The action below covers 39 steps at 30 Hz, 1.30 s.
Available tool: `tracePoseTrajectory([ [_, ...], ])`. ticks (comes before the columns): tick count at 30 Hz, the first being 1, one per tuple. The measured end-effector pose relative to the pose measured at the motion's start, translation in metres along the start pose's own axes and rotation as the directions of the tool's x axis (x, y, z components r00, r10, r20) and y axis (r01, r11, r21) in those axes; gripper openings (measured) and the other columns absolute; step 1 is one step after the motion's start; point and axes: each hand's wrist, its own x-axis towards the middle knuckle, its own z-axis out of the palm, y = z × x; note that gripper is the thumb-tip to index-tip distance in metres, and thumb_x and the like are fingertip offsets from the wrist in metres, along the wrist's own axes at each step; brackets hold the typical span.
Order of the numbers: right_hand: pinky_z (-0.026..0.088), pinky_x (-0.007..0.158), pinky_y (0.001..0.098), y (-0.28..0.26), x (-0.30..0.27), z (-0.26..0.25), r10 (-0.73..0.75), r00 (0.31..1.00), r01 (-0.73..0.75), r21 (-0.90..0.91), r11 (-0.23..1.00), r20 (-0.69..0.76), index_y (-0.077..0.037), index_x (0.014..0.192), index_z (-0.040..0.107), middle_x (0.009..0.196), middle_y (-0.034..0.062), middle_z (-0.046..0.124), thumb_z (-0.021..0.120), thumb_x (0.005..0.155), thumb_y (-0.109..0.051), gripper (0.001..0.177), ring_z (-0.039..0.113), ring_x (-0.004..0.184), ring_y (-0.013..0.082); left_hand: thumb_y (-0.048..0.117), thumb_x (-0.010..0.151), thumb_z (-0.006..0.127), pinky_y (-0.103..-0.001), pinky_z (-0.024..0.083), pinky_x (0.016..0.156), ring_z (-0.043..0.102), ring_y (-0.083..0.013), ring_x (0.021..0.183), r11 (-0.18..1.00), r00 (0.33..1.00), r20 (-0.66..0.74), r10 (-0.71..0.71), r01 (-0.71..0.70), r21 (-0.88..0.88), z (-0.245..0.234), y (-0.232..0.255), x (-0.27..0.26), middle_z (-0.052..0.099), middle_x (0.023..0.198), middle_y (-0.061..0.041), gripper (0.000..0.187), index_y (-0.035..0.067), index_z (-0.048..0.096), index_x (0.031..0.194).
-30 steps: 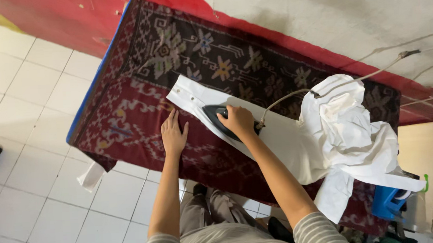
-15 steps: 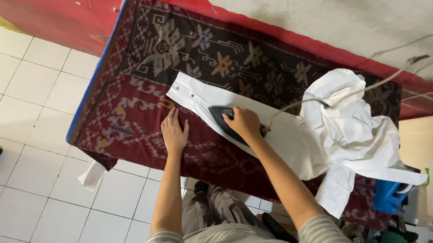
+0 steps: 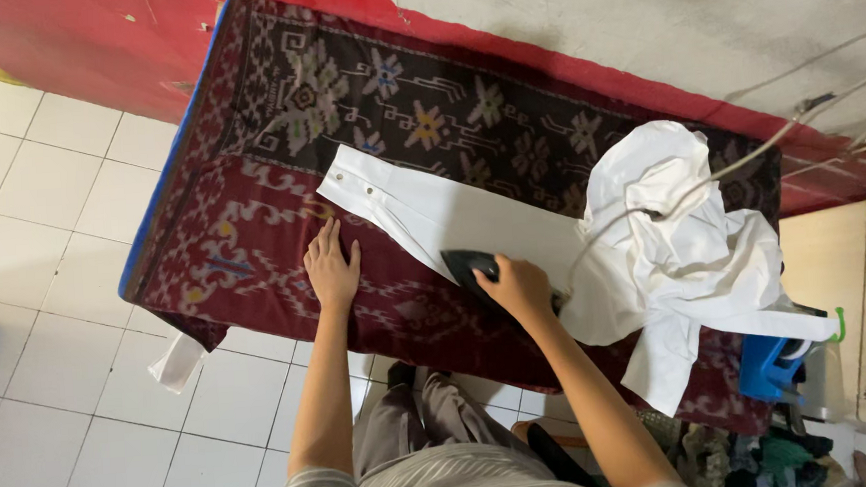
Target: The person irons a white long-sleeved shirt by hand, pressing the iron onto the collar, cuffs, and sleeves before folding parts of the garment.
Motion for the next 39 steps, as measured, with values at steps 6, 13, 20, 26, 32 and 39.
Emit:
tracePoseTrajectory([
  [6,0.054,0.048,0.0425,-0.004,-0.032,-0.02,-0.035,0.997,0.035,-0.001,0.999,0.071,-0.005,0.072,0.065,0.055,0.0139,0.064,0.073,0.086,-0.049,0.047,0.066,0.049,0.0312,0.027,0.095,0.067,-0.044,0.041,0.105,0.054,-0.0291,0.128,0.99,0.993,0.07,0.095,-0.087,-0.115,-0.021,-0.021,0.003,0.058,0.148,-0.005,0.049,0.007,0.061,0.139],
  [13,0.054,0.048,0.0426,-0.057,0.024,0.003,-0.026,0.999,0.027,-0.003,1.0,0.039,-0.005,0.07,0.062,0.055,0.0142,0.064,0.073,0.089,-0.05,0.049,0.065,0.049,0.0316,0.018,0.097,0.065,-0.043,0.043,0.107,0.056,-0.0277,0.126,0.993,0.998,-0.033,0.047,-0.05,-0.106,-0.025,-0.011,-0.002,0.063,0.14,-0.005,0.035,0.005,0.067,0.129],
  [20,0.055,0.049,0.0428,-0.095,0.095,0.03,-0.035,0.997,0.035,-0.003,0.999,-0.073,-0.005,0.073,0.064,0.061,0.0145,0.068,0.075,0.087,-0.047,0.045,0.068,0.052,0.032,0.016,0.095,0.064,-0.043,0.044,0.107,0.057,-0.0275,0.126,0.99,0.996,-0.079,0.034,-0.045,-0.137,-0.03,-0.01,0.0,0.065,0.137,-0.006,0.033,0.005,0.068,0.126],
  [26,0.053,0.047,0.0403,-0.089,0.108,0.042,-0.053,0.998,0.052,0.033,0.998,0.018,-0.005,0.074,0.065,0.06,0.0126,0.067,0.074,0.087,-0.049,0.047,0.066,0.049,0.0282,0.015,0.096,0.064,-0.043,0.044,0.107,0.057,-0.0268,0.127,0.989,0.996,-0.082,0.02,-0.031,-0.144,-0.029,-0.01,-0.002,0.065,0.137,-0.005,0.032,0.006,0.069,0.127],
  [32,0.051,0.043,0.0384,-0.053,0.046,0.018,-0.076,0.996,0.078,-0.048,0.996,0.045,-0.006,0.069,0.063,0.053,0.0112,0.063,0.073,0.089,-0.051,0.051,0.062,0.045,0.0262,0.015,0.097,0.063,-0.042,0.044,0.106,0.057,-0.026,0.125,0.992,0.997,-0.072,0.015,-0.024,-0.123,-0.03,-0.009,-0.001,0.065,0.137,-0.005,0.032,0.005,0.069,0.127],
  [39,0.051,0.042,0.0377,-0.054,0.044,0.018,-0.029,0.998,0.03,-0.02,0.999,0.061,-0.005,0.068,0.063,0.051,0.0109,0.062,0.072,0.09,-0.05,0.051,0.061,0.042,0.0248,0.015,0.097,0.062,-0.042,0.045,0.106,0.058,-0.0257,0.125,0.993,0.997,-0.073,-0.011,0.002,-0.121,-0.028,-0.007,-0.001,0.065,0.135,-0.005,0.031,0.005,0.069,0.125],
])
